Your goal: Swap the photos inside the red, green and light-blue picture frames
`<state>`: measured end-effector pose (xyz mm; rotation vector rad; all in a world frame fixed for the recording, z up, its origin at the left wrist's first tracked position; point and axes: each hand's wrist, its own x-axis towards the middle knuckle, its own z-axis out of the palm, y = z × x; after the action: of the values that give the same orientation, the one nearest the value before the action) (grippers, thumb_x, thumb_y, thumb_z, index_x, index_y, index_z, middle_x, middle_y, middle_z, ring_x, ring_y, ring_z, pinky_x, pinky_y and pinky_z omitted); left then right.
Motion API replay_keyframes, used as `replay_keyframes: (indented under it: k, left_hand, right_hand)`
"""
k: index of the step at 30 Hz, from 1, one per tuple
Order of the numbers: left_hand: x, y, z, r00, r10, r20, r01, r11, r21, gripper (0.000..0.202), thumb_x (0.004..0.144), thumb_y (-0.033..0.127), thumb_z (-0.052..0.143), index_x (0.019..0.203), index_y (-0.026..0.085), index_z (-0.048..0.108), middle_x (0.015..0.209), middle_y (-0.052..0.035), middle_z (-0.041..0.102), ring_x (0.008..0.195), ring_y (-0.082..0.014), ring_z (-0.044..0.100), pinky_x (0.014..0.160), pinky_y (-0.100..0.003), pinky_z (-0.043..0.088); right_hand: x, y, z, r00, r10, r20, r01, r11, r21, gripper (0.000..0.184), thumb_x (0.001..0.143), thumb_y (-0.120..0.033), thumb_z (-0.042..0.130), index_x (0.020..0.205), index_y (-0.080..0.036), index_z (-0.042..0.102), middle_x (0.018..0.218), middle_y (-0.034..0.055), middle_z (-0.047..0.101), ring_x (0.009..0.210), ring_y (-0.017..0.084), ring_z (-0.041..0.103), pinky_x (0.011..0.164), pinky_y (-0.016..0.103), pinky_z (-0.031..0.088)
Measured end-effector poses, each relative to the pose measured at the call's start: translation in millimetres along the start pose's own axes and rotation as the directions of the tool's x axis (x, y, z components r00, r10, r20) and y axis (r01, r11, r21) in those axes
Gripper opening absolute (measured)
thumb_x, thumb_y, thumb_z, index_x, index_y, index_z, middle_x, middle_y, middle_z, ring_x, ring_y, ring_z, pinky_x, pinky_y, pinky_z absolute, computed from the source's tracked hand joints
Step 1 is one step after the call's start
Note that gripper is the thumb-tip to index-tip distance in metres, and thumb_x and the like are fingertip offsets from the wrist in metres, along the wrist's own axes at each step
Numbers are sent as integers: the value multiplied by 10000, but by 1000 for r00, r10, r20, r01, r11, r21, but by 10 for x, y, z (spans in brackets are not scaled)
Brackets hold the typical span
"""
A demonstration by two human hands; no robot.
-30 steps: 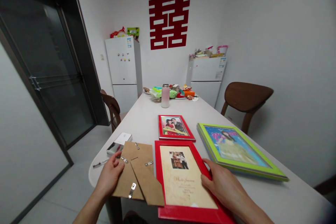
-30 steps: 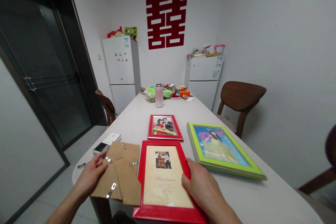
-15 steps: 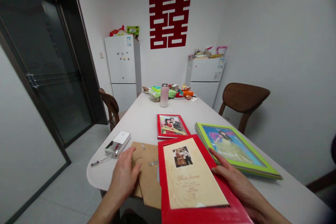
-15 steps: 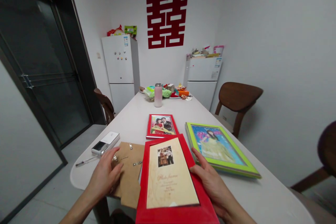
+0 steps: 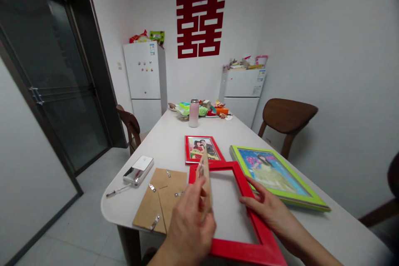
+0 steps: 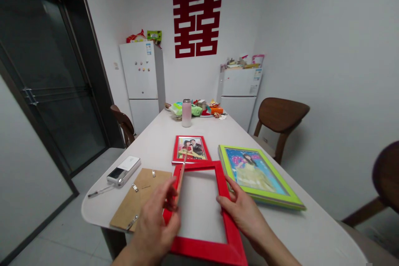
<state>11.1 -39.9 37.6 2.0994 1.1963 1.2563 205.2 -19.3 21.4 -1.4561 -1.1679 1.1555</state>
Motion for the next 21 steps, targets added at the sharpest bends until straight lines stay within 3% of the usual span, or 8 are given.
replay_keyframes:
  k: [3,5,8,13,18,21]
  left_hand:
    - [-71,-203,-272,963,-230,-143,221,973,-71,497,693,166,461,1183,165,374,978,-67,566,830,-198,547,719,-289,439]
    - [-160,-379,-383,931,-328,-160,312,943,-116,474,688,196,481,1155,166,404,1035,-65,556,915,-218,527,773,-303,413]
    - [-299,-610,-438,907,-403,-118,391,913,-116,452,683,212,493,1128,156,433,1063,-67,553,945,-230,520,809,-320,391]
    - [-385,-711,-440,915,-398,-65,401,915,51,455,707,233,477,1154,165,427,999,-71,582,923,-241,531,797,-339,394]
    - [-373,-716,-452,946,-322,-43,323,918,229,452,701,236,479,1145,149,453,1043,-100,566,965,-255,508,832,-349,371]
    - [-375,-734,-459,957,-290,-32,284,900,332,436,704,242,471,1133,166,460,1063,-99,558,970,-253,500,841,-359,364]
  right_hand:
    - [82,121,-62,995,-101,-26,91,963,-255,665,642,-294,489,1251,-97,311,772,45,652,672,184,593,626,273,448]
    - [130,197,-87,983,-178,-49,135,872,-471,587,639,-288,468,1189,-91,416,876,75,646,786,210,588,708,281,430]
    - [170,273,-90,973,-221,-67,114,711,-694,538,661,-300,422,1156,-93,465,903,93,644,795,228,591,719,294,422]
    - [164,289,-50,965,-256,-49,104,551,-828,500,695,-302,385,1128,-76,493,956,121,629,831,250,587,720,312,425]
    - [183,358,-50,951,-308,-10,140,463,-875,449,703,-282,405,1084,-76,524,1048,143,582,937,244,546,824,319,385]
    - [171,385,-52,948,-318,8,146,414,-898,426,709,-292,408,1058,-87,542,1000,150,592,891,255,557,792,353,403]
